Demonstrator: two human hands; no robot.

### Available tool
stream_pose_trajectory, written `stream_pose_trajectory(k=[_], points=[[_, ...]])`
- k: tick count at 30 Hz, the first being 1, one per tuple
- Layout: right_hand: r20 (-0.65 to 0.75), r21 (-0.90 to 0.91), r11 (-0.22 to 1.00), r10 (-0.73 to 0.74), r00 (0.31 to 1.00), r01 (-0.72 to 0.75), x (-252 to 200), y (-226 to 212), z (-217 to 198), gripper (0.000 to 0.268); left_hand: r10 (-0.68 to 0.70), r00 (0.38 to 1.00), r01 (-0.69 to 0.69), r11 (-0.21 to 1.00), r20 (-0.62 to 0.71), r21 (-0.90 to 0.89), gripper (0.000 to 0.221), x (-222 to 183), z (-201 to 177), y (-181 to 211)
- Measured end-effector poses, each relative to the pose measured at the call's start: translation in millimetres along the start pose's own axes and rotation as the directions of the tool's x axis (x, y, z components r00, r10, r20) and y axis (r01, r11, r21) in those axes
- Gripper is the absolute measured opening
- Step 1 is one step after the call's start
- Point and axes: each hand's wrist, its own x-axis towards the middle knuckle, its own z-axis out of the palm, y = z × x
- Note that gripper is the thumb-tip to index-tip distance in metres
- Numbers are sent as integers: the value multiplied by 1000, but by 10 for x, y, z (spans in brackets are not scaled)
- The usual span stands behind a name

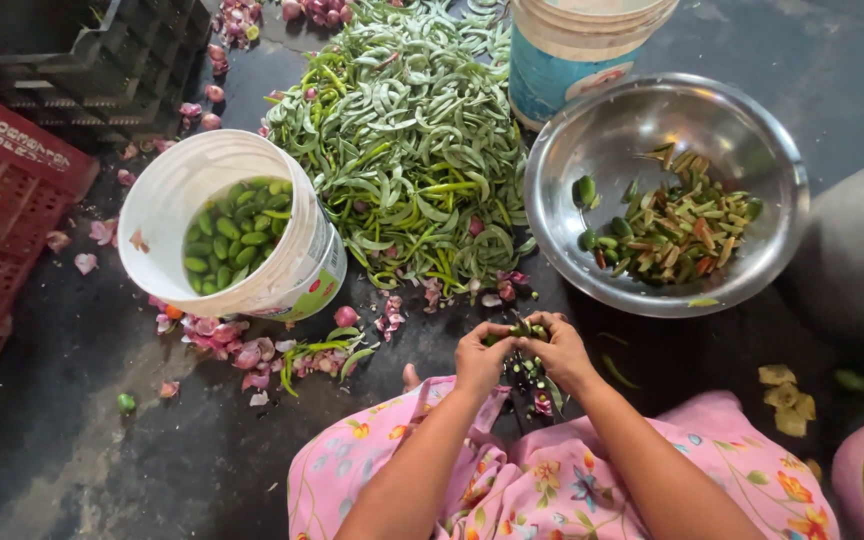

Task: The person sits on the floor and peels small green vegetables using a knife. They remove the outer skin and place the peeled vegetables into a white bucket filled with water, while discarding the peels into a metal bowl.

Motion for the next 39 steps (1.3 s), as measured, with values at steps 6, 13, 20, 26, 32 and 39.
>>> stream_pose_trajectory(k=[6, 13, 20, 26, 32, 39], points=[[-13, 12, 992, -127, 992, 127, -33, -35, 23, 22, 150, 987, -139, 979, -64, 152, 10, -198, 121, 355], [-49, -53, 987, -156, 987, 153, 64, 164, 12, 27, 139, 984, -118, 976, -108, 184, 8, -152, 140, 310], [-2, 251, 953, 175, 985, -169, 279, 438, 3, 16, -196, 969, 203, 979, -150, 36, 7, 157, 61, -109], [-44, 133, 948, 297, 954, -289, 405, 803, 2, 14, -382, 914, 387, 922, -138, 9, 11, 262, 19, -354], [-111, -9, 940, 338, 935, -341, 350, 786, 43, 18, -344, 928, 361, 925, -143, 121, 16, 224, 4, -432], [-63, -71, 985, 153, 986, -158, 43, 361, 84, 41, -263, 960, 272, 958, -97, 87, 21, 129, 7, -300]])
